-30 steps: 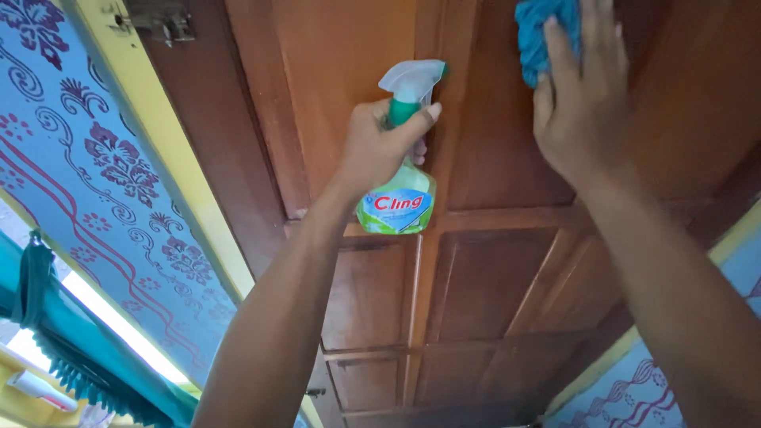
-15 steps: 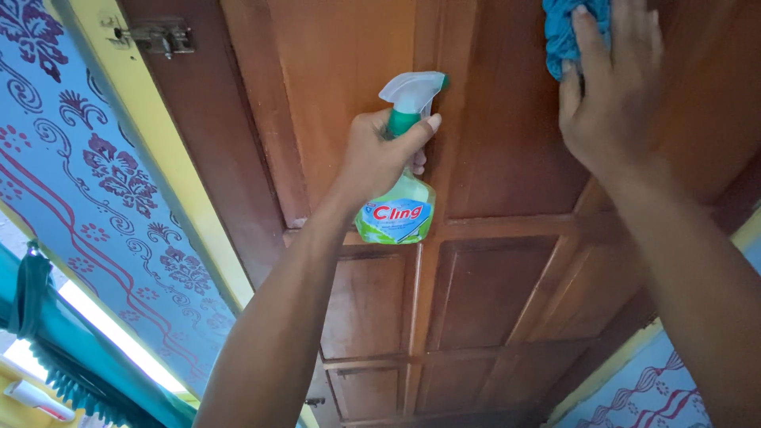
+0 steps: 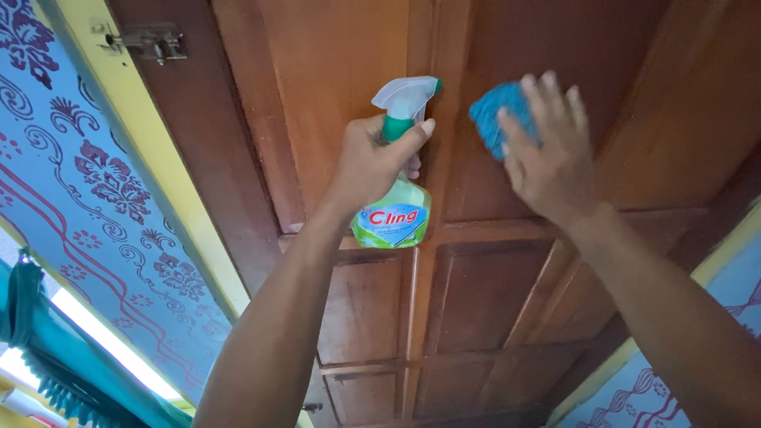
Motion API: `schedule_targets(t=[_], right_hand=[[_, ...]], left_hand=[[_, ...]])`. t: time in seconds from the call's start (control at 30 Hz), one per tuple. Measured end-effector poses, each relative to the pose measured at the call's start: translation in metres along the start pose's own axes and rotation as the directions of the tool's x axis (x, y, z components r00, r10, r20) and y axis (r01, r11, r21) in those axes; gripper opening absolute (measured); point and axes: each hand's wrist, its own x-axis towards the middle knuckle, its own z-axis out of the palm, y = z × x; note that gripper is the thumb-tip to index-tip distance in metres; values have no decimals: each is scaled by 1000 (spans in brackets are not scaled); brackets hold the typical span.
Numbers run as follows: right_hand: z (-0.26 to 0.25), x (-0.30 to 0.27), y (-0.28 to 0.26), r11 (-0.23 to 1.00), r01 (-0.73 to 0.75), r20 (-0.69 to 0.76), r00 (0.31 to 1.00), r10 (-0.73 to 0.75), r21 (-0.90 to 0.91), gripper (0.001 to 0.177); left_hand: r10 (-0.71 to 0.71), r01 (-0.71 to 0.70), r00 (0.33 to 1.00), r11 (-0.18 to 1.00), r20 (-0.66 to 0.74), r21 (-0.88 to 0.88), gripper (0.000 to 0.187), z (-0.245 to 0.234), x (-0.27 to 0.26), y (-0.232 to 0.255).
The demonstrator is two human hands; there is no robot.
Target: Cleaning a wooden door using a spray bottle and a cloth.
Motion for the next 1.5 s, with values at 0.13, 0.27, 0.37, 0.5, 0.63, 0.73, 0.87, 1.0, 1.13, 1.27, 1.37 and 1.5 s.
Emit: schedule_targets(t=[0.13,0.27,0.37,0.5,0.63,0.73,0.87,1.0,1.13,1.27,1.37,1.5], right_hand=[[0,26,26,998,-70,-66,995,69,-4,43],[2,24,20,991,-130,-128,983,135,42,43],[14,5,7,989,-135,-124,982,142,69,41],[14,-22,-5,991,-105,-73,991,112,88,40],[4,-18,10,991,-110,2,994,110,80,42],[5,-5,41,989,-140,-41,989,142,56,42],[9,3,68,984,-170,-136,975,177,59,44],[11,-11,51,986,-158,-105,981,162,43,46],[8,-34,21,991,-121,-55,991,125,61,45],[5,-34,31,994,-99,5,995,99,49,44],[4,-21,52,992,-121,-20,992,122,20,46],[9,-5,75,986,-163,-128,978,166,34,47]], left_hand=[[-34,34,999,999,-16,-7,30,1,2,-2],[-17,17,1000,1000,-14,8,32,1,1,-3],[-13,13,1000,1000,-18,3,32,1,0,-4],[25,-25,1000,999,-7,-45,30,3,4,-10],[2,-2,1000,1000,-22,-31,29,2,1,-8],[45,-45,999,999,-15,-28,30,1,-1,-3],[1,-1,1000,1000,-22,-3,31,0,0,-3],[-10,10,1000,1000,-12,1,33,0,0,-4],[11,-11,1000,1000,-19,13,31,1,-1,0],[-16,16,1000,1000,-20,12,31,0,-1,-1],[-11,11,1000,1000,-15,5,31,1,1,-4],[9,-9,1000,1000,-11,8,33,2,0,-6]])
